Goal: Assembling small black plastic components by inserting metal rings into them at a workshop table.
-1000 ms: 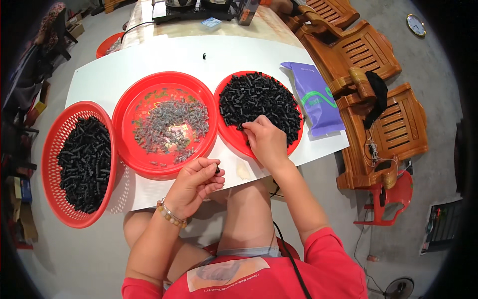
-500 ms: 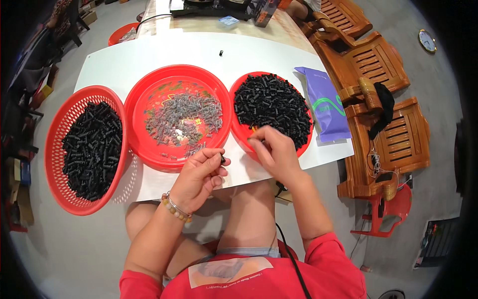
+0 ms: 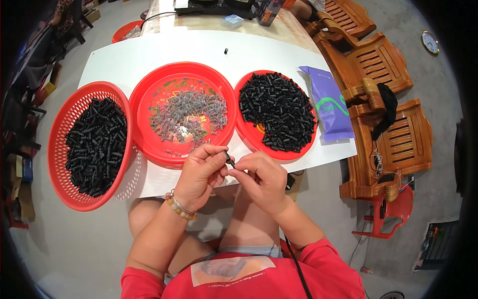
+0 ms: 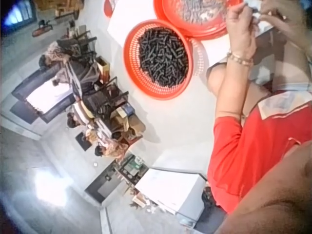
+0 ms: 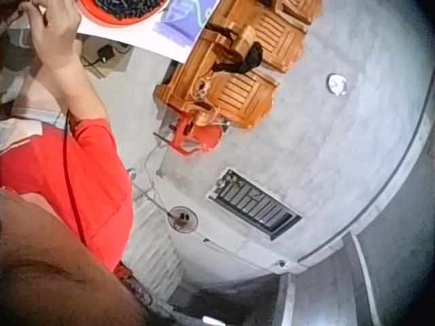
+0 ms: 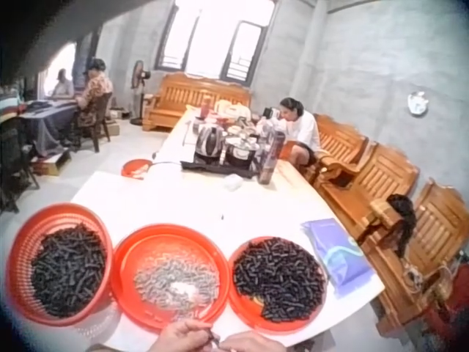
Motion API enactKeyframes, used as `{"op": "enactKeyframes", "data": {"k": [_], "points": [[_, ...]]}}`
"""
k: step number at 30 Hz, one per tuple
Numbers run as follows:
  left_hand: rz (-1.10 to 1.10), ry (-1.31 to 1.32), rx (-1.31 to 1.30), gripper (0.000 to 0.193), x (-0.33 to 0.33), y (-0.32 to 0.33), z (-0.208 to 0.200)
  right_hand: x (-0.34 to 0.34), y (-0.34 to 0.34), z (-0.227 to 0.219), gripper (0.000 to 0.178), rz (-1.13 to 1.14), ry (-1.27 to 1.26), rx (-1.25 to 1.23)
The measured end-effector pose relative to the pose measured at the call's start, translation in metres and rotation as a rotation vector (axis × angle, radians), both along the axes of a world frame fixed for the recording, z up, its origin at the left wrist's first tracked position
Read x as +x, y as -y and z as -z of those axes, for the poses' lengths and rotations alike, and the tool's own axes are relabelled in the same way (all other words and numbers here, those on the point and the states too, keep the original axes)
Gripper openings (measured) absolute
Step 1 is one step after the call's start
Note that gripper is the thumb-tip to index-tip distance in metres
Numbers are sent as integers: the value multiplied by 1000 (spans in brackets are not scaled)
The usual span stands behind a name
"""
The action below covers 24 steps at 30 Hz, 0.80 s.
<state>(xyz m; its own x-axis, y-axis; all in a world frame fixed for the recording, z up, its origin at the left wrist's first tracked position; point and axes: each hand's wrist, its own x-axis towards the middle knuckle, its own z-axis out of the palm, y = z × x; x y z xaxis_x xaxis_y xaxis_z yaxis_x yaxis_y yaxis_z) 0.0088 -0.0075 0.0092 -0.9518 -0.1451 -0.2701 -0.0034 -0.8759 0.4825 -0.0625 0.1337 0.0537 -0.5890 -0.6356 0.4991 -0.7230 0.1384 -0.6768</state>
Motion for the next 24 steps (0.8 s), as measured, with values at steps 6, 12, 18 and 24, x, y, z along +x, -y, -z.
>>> {"op": "enactKeyframes", "data": {"k": [6, 12, 18, 24], "points": [[10, 15, -87, 12, 0, -1, -1, 3, 0, 0, 18, -4, -58, 0], [-19, 42, -191, 12, 0, -1, -6, 3, -1, 2, 16, -3, -299, 75], [23, 75, -292, 13, 0, 2, -5, -5, -4, -8, 21, -130, -449, 206], [74, -16, -159, 10, 1, 4, -10, -10, -6, -9, 20, -77, -411, 95]]}}
